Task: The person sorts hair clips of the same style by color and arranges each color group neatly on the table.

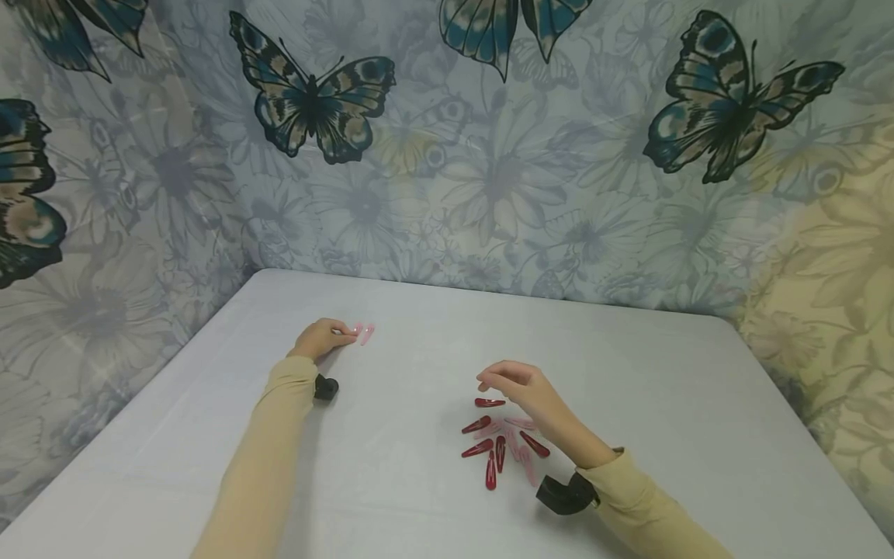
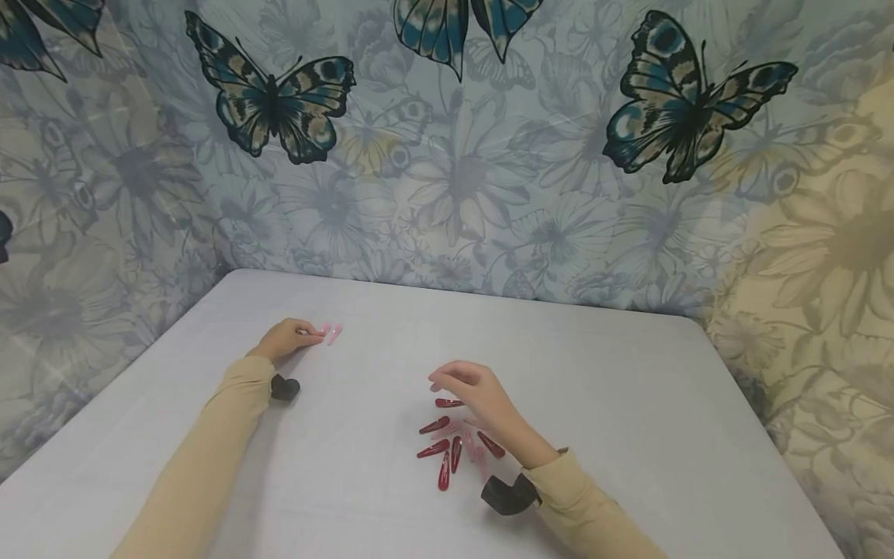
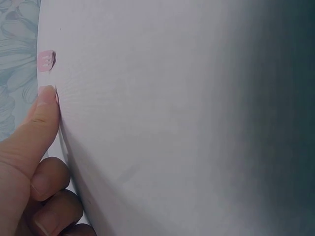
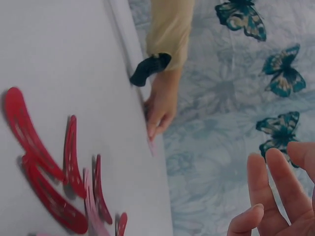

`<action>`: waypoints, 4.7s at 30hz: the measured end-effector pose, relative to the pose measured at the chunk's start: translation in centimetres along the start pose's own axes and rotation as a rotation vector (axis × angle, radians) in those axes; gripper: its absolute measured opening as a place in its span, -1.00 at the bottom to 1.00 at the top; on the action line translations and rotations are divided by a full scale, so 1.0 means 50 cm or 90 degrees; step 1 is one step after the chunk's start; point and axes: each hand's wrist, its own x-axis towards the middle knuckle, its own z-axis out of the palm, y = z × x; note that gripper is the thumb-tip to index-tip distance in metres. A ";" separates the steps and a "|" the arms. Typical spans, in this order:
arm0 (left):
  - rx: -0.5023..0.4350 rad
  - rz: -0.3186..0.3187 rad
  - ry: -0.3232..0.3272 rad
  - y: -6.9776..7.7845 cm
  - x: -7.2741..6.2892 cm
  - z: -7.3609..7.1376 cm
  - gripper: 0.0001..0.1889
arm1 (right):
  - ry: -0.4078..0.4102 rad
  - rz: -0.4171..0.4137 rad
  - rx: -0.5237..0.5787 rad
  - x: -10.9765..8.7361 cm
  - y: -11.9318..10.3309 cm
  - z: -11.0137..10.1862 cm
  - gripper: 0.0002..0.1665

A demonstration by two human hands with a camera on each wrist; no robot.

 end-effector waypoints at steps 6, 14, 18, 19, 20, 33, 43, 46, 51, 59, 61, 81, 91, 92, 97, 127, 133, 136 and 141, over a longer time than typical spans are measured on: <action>0.000 0.001 0.001 0.003 -0.006 -0.002 -0.72 | 0.009 0.005 -0.019 -0.020 0.011 -0.025 -0.59; -0.012 0.006 0.002 0.008 -0.012 0.000 -0.71 | 0.017 -0.007 -0.001 -0.035 0.037 -0.039 -0.58; -0.013 0.007 0.000 0.009 -0.011 0.003 -0.70 | 0.023 0.008 -0.003 -0.039 0.053 -0.044 -0.58; -0.013 0.005 -0.001 0.009 -0.011 0.003 -0.70 | 0.025 0.011 -0.006 -0.040 0.057 -0.045 -0.59; -0.011 0.004 -0.002 0.009 -0.010 0.004 -0.69 | 0.028 0.015 -0.013 -0.041 0.061 -0.046 -0.60; -0.010 -0.006 0.001 -0.007 -0.005 0.009 -0.69 | 0.076 -0.003 -0.116 -0.034 0.109 -0.064 -0.73; -0.014 0.032 0.006 0.007 -0.005 0.003 -0.71 | 0.095 -0.027 -0.304 -0.035 0.131 -0.067 -0.85; -0.020 0.038 -0.002 0.006 0.000 0.002 -0.71 | 0.086 -0.040 -0.330 -0.037 0.129 -0.067 -0.84; -0.013 0.031 -0.002 -0.002 0.007 0.003 -0.70 | 0.084 -0.051 -0.355 -0.037 0.129 -0.065 -0.83; -0.009 0.027 0.000 -0.014 0.006 0.007 -0.69 | 0.073 -0.025 -0.354 -0.031 0.135 -0.060 -0.91; -0.010 0.021 -0.001 -0.016 0.005 0.007 -0.69 | 0.065 -0.025 -0.353 -0.029 0.134 -0.059 -0.94; -0.020 0.009 -0.011 -0.012 0.010 0.011 -0.68 | 0.021 -0.055 -0.300 -0.028 0.138 -0.074 -0.97; -0.016 0.008 -0.016 -0.006 0.004 0.000 -0.67 | 0.003 -0.109 -0.323 -0.027 0.137 -0.073 -0.93; -0.019 0.009 -0.018 -0.011 0.009 0.001 -0.66 | 0.001 -0.109 -0.324 -0.027 0.137 -0.074 -0.92; -0.030 0.023 -0.016 -0.050 0.043 0.013 -0.62 | -0.004 -0.112 -0.330 -0.027 0.139 -0.075 -0.91; -0.017 0.017 -0.013 -0.014 0.013 0.007 -0.67 | 0.135 -0.017 -0.141 -0.012 0.136 -0.089 -0.80; -0.015 0.031 -0.007 -0.012 0.010 0.008 -0.68 | 0.102 0.012 -0.143 -0.010 0.126 -0.084 -0.74; -0.015 0.038 -0.006 -0.009 0.003 0.006 -0.69 | 0.062 0.011 -0.177 -0.006 0.119 -0.084 -0.74; -0.016 0.043 -0.012 -0.012 0.001 0.006 -0.68 | -0.005 -0.020 -0.280 -0.001 0.094 -0.094 -0.77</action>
